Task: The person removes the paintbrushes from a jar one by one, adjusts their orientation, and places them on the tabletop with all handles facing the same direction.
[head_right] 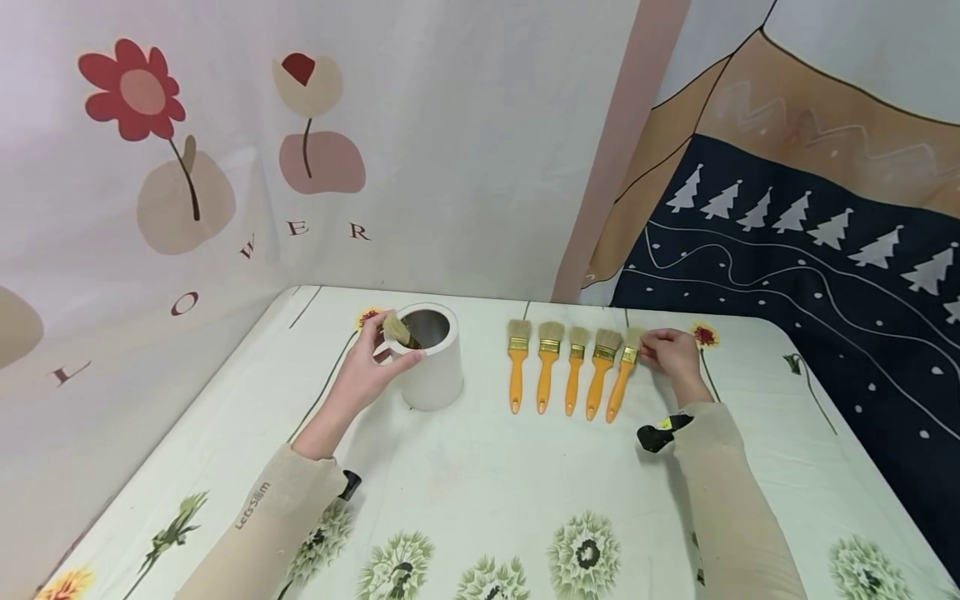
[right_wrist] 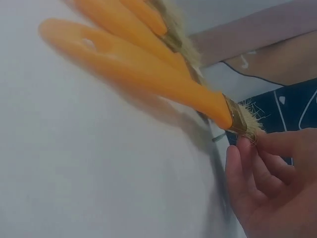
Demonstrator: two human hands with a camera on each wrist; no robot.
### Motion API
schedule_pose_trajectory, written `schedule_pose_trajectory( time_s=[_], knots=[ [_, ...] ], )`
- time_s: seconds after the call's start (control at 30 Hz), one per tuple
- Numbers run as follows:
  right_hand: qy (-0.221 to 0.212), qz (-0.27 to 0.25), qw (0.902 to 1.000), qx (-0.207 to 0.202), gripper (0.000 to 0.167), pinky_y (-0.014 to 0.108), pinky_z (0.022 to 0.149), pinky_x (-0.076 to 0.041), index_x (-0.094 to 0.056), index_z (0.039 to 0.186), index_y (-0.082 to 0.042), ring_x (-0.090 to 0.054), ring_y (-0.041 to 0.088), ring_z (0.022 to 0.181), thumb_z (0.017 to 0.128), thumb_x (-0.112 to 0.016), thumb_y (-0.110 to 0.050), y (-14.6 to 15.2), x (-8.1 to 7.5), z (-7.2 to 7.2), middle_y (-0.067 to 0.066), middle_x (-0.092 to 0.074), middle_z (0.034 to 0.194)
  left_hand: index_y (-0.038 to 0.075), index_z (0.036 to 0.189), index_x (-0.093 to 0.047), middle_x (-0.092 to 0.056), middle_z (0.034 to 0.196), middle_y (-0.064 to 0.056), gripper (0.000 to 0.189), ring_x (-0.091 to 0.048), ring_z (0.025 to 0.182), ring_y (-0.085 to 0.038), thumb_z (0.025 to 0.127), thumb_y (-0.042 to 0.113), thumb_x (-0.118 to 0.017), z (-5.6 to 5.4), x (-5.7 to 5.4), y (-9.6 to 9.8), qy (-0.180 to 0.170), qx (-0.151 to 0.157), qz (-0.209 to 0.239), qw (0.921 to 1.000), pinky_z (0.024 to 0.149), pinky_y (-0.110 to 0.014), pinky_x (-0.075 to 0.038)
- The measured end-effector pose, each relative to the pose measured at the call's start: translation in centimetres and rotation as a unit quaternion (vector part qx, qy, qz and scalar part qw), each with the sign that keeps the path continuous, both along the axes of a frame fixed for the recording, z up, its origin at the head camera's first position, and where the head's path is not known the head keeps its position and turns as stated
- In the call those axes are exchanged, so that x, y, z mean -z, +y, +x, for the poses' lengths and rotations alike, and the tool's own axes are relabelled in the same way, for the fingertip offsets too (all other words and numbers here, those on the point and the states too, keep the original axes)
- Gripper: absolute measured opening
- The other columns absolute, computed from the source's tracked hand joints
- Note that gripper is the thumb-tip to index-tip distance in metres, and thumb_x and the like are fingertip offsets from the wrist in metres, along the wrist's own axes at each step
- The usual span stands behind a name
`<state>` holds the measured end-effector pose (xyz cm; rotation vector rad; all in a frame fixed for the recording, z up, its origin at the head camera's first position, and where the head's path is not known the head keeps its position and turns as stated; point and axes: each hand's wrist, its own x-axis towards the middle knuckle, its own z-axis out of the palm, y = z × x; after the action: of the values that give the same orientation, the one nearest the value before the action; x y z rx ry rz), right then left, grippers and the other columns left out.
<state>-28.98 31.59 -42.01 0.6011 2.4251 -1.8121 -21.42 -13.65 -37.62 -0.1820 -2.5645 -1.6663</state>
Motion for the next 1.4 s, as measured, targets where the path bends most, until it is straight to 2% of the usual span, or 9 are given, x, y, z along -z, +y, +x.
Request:
schedule_pose_trajectory(
  time_s=[0.33, 0.67, 0.77, 0.97, 1.03, 1.1, 1.23, 1.33, 1.4],
  knots=[
    [-0.013, 0.030, 0.9991, 0.026, 0.032, 0.011, 0.063, -0.058, -0.056, 0.129, 0.004, -0.060, -0.005, 0.061, 0.101, -0.056, -0.013, 0.3, 1.0, -0.3, -0.018, -0.058, 0.064, 0.009, 0.154, -0.027, -0.040, 0.154, -0.013, 0.087, -0.039, 0.145, -0.031, 0.086, 0.026, -0.078, 0.1, 0.0, 0.0, 0.000, -0.003, -0.002, 1.0000, 0.122, -0.046, -0.037],
    [0.000, 0.077, 0.9966, 0.030, 0.034, 0.011, 0.056, -0.056, -0.059, 0.129, 0.007, -0.059, -0.005, 0.058, 0.099, -0.059, -0.009, 0.2, 1.4, -0.6, -0.018, -0.057, 0.064, 0.009, 0.155, -0.026, -0.039, 0.154, -0.013, 0.089, -0.039, 0.145, -0.031, 0.086, 0.026, -0.079, 0.0, 0.2, 0.0, 0.001, -0.004, -0.004, 1.0000, 0.121, -0.046, -0.037],
    [0.006, 0.087, 0.9955, 0.035, 0.034, 0.011, 0.056, -0.056, -0.060, 0.129, 0.006, -0.059, -0.004, 0.058, 0.098, -0.060, -0.009, 0.1, 1.4, -0.6, -0.013, -0.060, 0.072, 0.009, 0.155, -0.026, -0.039, 0.155, -0.013, 0.089, -0.039, 0.145, -0.031, 0.085, 0.026, -0.079, 0.0, 0.3, 0.0, 0.001, -0.003, -0.001, 1.0000, 0.121, -0.047, -0.038],
    [0.018, 0.102, 0.9935, 0.048, 0.035, 0.008, 0.054, -0.053, -0.060, 0.131, 0.003, -0.058, -0.004, 0.061, 0.098, -0.059, -0.010, -0.3, 0.9, -0.3, 0.009, -0.063, 0.109, 0.009, 0.155, -0.026, -0.039, 0.154, -0.013, 0.088, -0.039, 0.145, -0.030, 0.086, 0.026, -0.079, 0.0, 0.3, -0.1, 0.003, -0.004, -0.001, 1.0000, 0.121, -0.046, -0.037],
    [0.026, 0.105, 0.9927, 0.053, 0.033, 0.008, 0.056, -0.054, -0.061, 0.130, 0.002, -0.058, -0.005, 0.062, 0.098, -0.059, -0.010, -0.4, 0.5, -0.3, 0.011, -0.063, 0.113, 0.009, 0.155, -0.026, -0.039, 0.154, -0.013, 0.088, -0.039, 0.145, -0.031, 0.086, 0.025, -0.079, 0.0, 0.2, -0.1, 0.003, -0.004, -0.003, 1.0000, 0.121, -0.046, -0.037],
    [0.034, 0.104, 0.9925, 0.053, 0.031, 0.009, 0.059, -0.055, -0.062, 0.128, 0.001, -0.058, -0.005, 0.066, 0.099, -0.059, -0.010, -0.4, 0.2, -0.4, 0.006, -0.064, 0.107, 0.009, 0.155, -0.026, -0.040, 0.154, -0.013, 0.089, -0.039, 0.145, -0.031, 0.086, 0.026, -0.079, 0.0, 0.2, -0.1, 0.002, -0.005, -0.003, 1.0000, 0.121, -0.046, -0.037],
    [0.062, 0.080, 0.9930, 0.060, 0.021, 0.010, 0.053, -0.055, -0.067, 0.117, -0.005, -0.059, -0.004, 0.070, 0.097, -0.061, -0.010, 0.0, 0.6, -1.6, -0.008, -0.062, 0.091, 0.009, 0.155, -0.026, -0.039, 0.155, -0.014, 0.088, -0.038, 0.146, -0.032, 0.086, 0.026, -0.079, -0.1, 0.2, 0.0, 0.001, -0.004, -0.002, 1.0000, 0.121, -0.047, -0.037],
    [0.087, 0.076, 0.9916, 0.058, 0.017, 0.008, 0.052, -0.054, -0.067, 0.112, -0.007, -0.060, -0.003, 0.071, 0.095, -0.063, -0.010, 0.6, 2.2, -3.2, -0.010, -0.061, 0.087, 0.008, 0.155, -0.026, -0.038, 0.155, -0.014, 0.088, -0.038, 0.146, -0.032, 0.086, 0.026, -0.078, -0.2, 0.2, 0.0, 0.004, -0.003, -0.001, 1.0000, 0.121, -0.047, -0.037],
    [0.104, 0.080, 0.9903, 0.047, 0.019, 0.009, 0.057, -0.056, -0.066, 0.113, -0.006, -0.061, -0.003, 0.072, 0.096, -0.064, -0.012, 0.8, 3.2, -4.3, -0.009, -0.062, 0.089, 0.008, 0.155, -0.026, -0.038, 0.155, -0.014, 0.087, -0.038, 0.146, -0.033, 0.086, 0.026, -0.078, -0.2, 0.2, 0.0, 0.005, -0.002, -0.001, 1.0000, 0.121, -0.047, -0.037]
  ],
)
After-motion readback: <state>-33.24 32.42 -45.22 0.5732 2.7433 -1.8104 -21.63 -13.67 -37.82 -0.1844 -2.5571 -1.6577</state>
